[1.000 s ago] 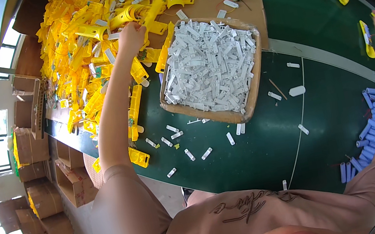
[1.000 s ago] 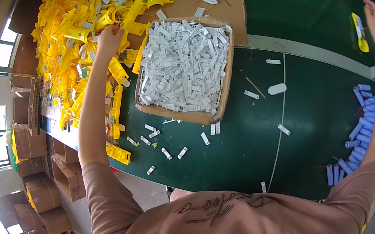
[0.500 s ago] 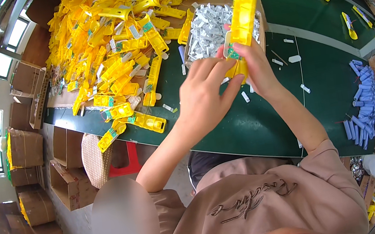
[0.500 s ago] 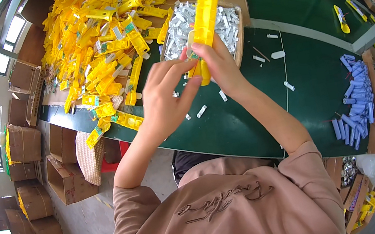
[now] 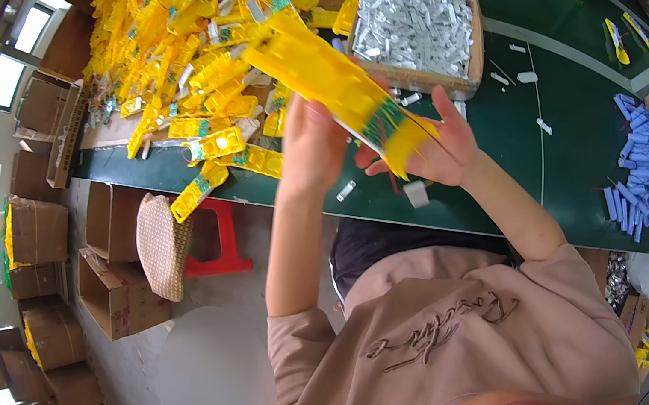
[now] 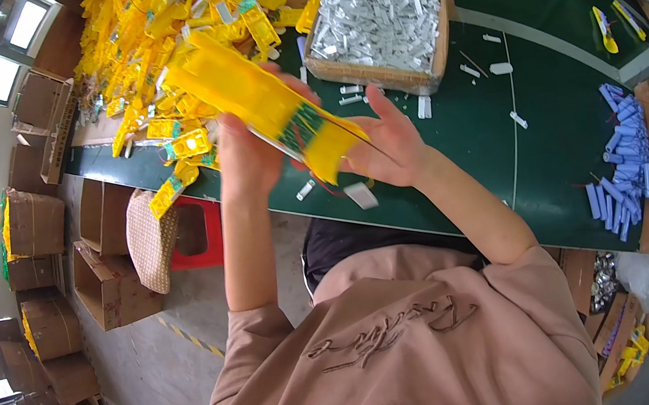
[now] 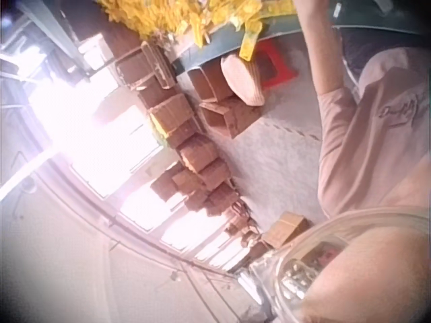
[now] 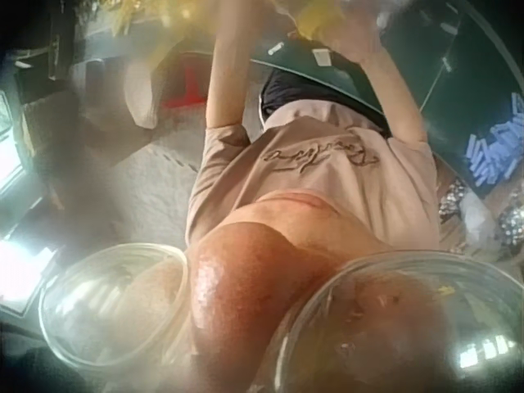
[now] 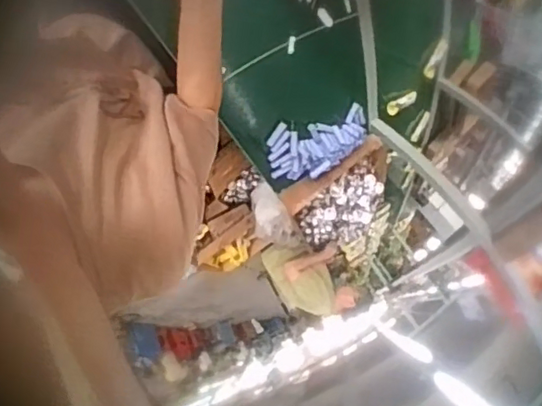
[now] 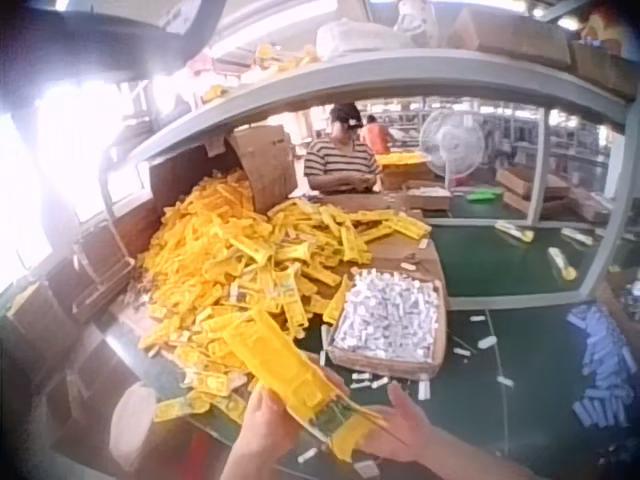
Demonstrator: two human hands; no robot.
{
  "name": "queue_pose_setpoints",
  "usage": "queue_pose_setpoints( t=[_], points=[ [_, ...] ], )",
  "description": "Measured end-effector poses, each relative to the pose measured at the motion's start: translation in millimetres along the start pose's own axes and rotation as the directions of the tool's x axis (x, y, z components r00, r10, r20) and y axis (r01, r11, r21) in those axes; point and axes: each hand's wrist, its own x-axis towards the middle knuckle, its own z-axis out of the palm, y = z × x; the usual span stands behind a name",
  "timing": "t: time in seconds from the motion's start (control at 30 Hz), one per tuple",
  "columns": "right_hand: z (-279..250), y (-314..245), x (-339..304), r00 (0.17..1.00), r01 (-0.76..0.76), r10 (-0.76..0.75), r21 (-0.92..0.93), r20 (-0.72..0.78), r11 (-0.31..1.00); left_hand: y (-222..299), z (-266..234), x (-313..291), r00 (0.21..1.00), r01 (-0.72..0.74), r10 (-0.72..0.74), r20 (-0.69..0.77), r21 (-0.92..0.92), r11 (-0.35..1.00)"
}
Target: Manually assembling small electronic components into plastic housings at a factory workstation.
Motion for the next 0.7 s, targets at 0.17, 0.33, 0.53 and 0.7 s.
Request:
queue_pose_setpoints(
  t=[0.17, 0.33, 0.53, 0.7],
  points=[
    [-17.6, 17.5, -6.2, 0.986, 0.099, -0.017, -0.500, 0.166, 0.860, 21.7, -22.3, 21.5, 0.975, -0.182, 0.204, -0.091, 0.205, 0.962],
    [8.7, 6.3, -31.3, 0.950, 0.233, -0.312, -0.645, -0.008, 0.728, 29.6, -45.3, 28.0, 0.944, -0.222, 0.309, -0.118, 0.467, 0.856],
    [35.7, -33.3, -38.8, 0.802, 0.555, -0.410, -0.285, 0.435, 0.782, 14.6, -39.0, 17.0, 0.961, -0.002, 0.125, -0.246, 0.446, 0.895],
    [50.8, -60.6, -29.7, 0.865, 0.374, -0.439, -0.895, 0.243, 0.243, 0.4, -10.3, 0.8, 0.997, 0.009, 0.034, -0.069, 0.542, 0.840]
  ],
)
